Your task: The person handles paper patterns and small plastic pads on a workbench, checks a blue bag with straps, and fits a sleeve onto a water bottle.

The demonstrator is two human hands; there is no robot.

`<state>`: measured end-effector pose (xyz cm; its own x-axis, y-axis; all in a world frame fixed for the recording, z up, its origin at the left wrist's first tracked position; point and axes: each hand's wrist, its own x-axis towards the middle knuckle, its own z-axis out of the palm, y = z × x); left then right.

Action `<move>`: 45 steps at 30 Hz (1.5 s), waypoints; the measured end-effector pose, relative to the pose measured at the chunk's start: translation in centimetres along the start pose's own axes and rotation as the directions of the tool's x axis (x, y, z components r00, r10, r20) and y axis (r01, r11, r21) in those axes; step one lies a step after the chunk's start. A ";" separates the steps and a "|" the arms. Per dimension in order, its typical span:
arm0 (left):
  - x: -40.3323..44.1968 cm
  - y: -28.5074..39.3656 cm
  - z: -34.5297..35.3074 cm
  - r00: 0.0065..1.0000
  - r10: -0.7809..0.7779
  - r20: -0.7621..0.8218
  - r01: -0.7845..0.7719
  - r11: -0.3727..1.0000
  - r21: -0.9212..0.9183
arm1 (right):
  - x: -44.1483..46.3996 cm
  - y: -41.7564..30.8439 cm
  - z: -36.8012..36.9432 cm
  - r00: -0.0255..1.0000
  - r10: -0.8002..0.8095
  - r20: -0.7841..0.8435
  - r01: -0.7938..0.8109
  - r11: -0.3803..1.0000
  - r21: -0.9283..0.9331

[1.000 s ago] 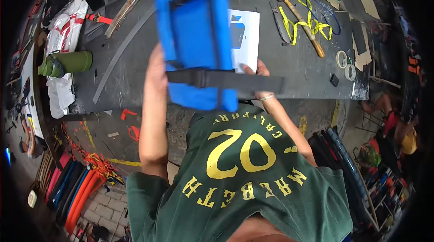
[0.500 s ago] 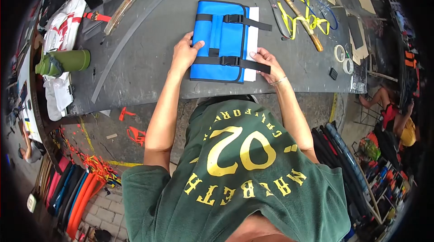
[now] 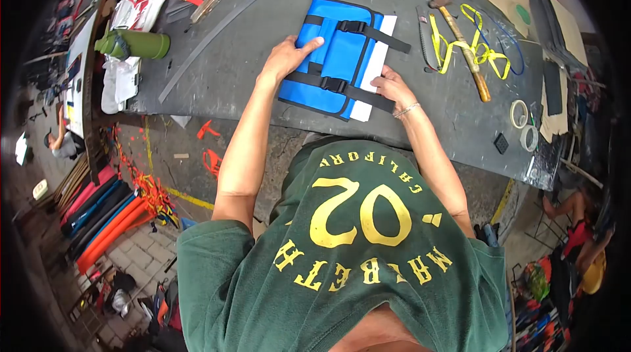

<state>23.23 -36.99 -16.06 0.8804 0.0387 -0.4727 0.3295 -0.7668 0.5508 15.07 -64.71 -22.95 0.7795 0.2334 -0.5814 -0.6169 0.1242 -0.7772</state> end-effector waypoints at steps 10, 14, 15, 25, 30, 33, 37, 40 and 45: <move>0.3 -0.9 1.4 0.997 0.039 0.065 -0.027 0.986 -0.166 | 0.7 -2.4 1.7 0.988 0.123 0.098 -0.142 0.967 0.214; 0.1 -1.2 2.1 0.995 0.095 -0.002 -0.094 0.975 -0.203 | 0.5 -1.7 3.3 0.983 -0.161 0.088 0.138 0.964 0.228; 0.2 -1.6 2.2 0.996 0.085 -0.021 -0.087 0.982 -0.167 | 0.5 -1.7 3.4 0.984 -0.161 0.075 0.137 0.956 0.259; -6.4 -1.2 1.0 0.907 0.223 0.357 0.277 0.322 -0.905 | -4.5 -6.0 1.7 0.965 -0.191 0.180 0.172 0.978 0.116; -5.7 -2.4 0.8 0.927 0.326 0.185 0.104 0.251 -0.962 | -4.7 -7.1 1.8 0.945 -0.212 0.249 0.190 0.976 0.108; -6.5 -2.8 0.8 0.936 0.286 0.207 0.135 0.251 -0.958 | -4.1 -6.9 1.7 0.944 -0.194 0.266 0.174 0.980 0.097; -7.5 -2.4 0.7 0.943 0.272 0.192 0.111 0.288 -0.951 | -2.9 -7.0 1.6 0.946 -0.162 0.281 0.152 0.987 0.059; -8.2 -2.0 0.3 0.967 0.247 0.064 -0.038 0.388 -0.921 | -2.2 -7.5 1.6 0.942 -0.124 0.311 0.125 0.992 0.017; -10.4 -1.5 -1.8 0.959 0.217 -0.180 -0.271 0.538 -0.798 | -2.1 -8.8 2.5 0.866 -0.010 0.500 -0.049 0.993 0.105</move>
<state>14.14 -35.09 -10.73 0.9776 -0.0139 -0.2101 0.2105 0.0886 0.9736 18.59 -63.89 -14.31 0.6263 0.6832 -0.3755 -0.6626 0.2127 -0.7182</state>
